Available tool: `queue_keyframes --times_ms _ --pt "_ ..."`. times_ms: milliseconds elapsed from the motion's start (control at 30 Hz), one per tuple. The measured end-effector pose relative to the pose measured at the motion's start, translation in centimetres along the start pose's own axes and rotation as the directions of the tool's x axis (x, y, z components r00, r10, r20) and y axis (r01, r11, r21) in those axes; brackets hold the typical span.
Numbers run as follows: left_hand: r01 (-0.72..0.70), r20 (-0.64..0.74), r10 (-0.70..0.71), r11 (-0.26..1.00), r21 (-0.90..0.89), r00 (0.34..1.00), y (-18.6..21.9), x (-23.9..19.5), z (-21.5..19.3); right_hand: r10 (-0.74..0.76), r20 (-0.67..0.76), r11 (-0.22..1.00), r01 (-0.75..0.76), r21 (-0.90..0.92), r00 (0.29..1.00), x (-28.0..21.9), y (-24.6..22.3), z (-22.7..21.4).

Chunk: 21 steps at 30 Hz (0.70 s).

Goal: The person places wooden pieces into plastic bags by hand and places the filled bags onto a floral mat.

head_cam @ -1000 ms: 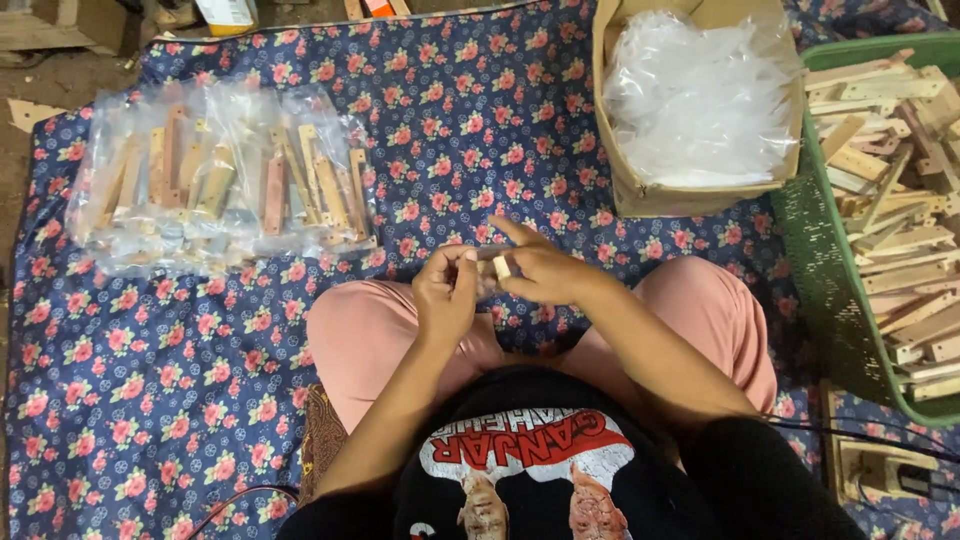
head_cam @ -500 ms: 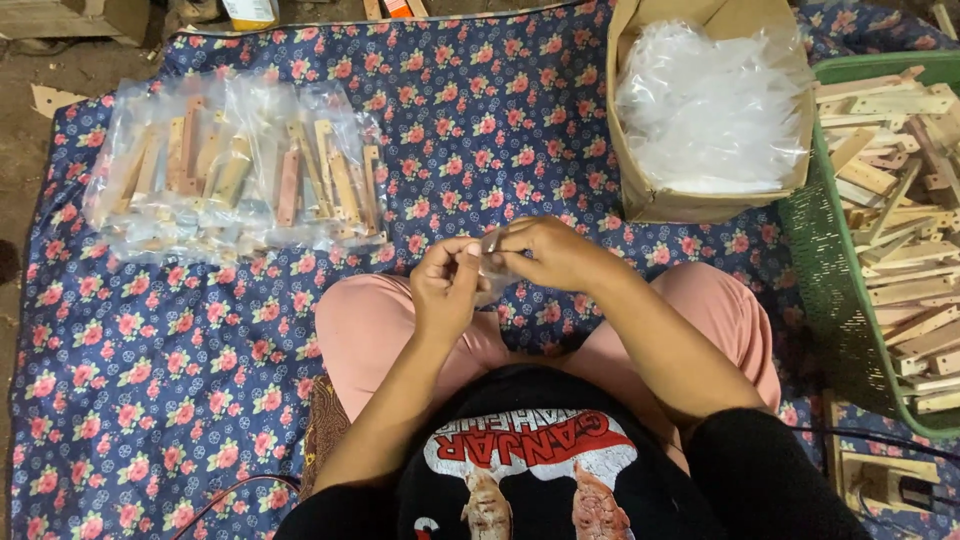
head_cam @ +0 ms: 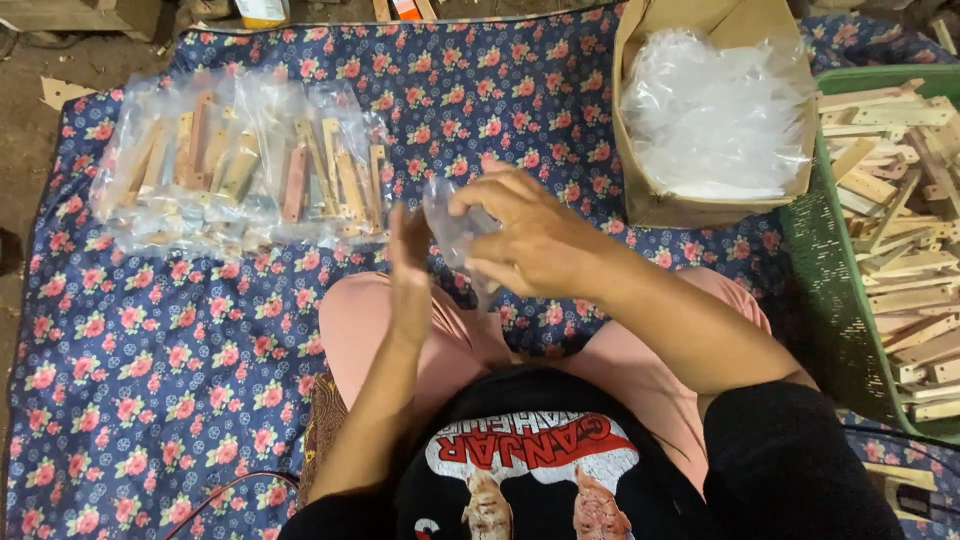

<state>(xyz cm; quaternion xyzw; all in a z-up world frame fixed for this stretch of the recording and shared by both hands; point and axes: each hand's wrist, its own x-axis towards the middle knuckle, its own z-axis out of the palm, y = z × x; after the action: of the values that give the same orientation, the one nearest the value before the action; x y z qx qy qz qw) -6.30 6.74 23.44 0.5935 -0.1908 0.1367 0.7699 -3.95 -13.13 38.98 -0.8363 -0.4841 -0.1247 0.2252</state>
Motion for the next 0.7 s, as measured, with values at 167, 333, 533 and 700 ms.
queue_keyframes --times_ms 167,333,533,700 --pt "0.463 0.11 -0.495 0.857 0.226 0.862 -4.8 -5.3 0.4 -0.087 -0.133 0.987 0.067 -0.145 0.987 1.9 1.7 -0.8" --pt "0.571 0.235 -0.66 0.743 0.35 0.714 -0.5 -3.6 1.3 0.037 0.009 0.984 -0.034 -0.176 0.999 2.9 2.7 -3.4" --pt "0.658 0.443 -0.589 0.753 -0.002 0.676 3.1 -2.6 1.3 0.252 0.392 0.819 -0.411 0.4 0.884 1.4 5.2 -5.9" --pt "0.624 0.477 -0.6 0.771 0.128 0.643 3.5 -2.8 1.3 0.2 0.512 0.658 -0.502 0.562 0.836 -0.1 5.1 -6.0"
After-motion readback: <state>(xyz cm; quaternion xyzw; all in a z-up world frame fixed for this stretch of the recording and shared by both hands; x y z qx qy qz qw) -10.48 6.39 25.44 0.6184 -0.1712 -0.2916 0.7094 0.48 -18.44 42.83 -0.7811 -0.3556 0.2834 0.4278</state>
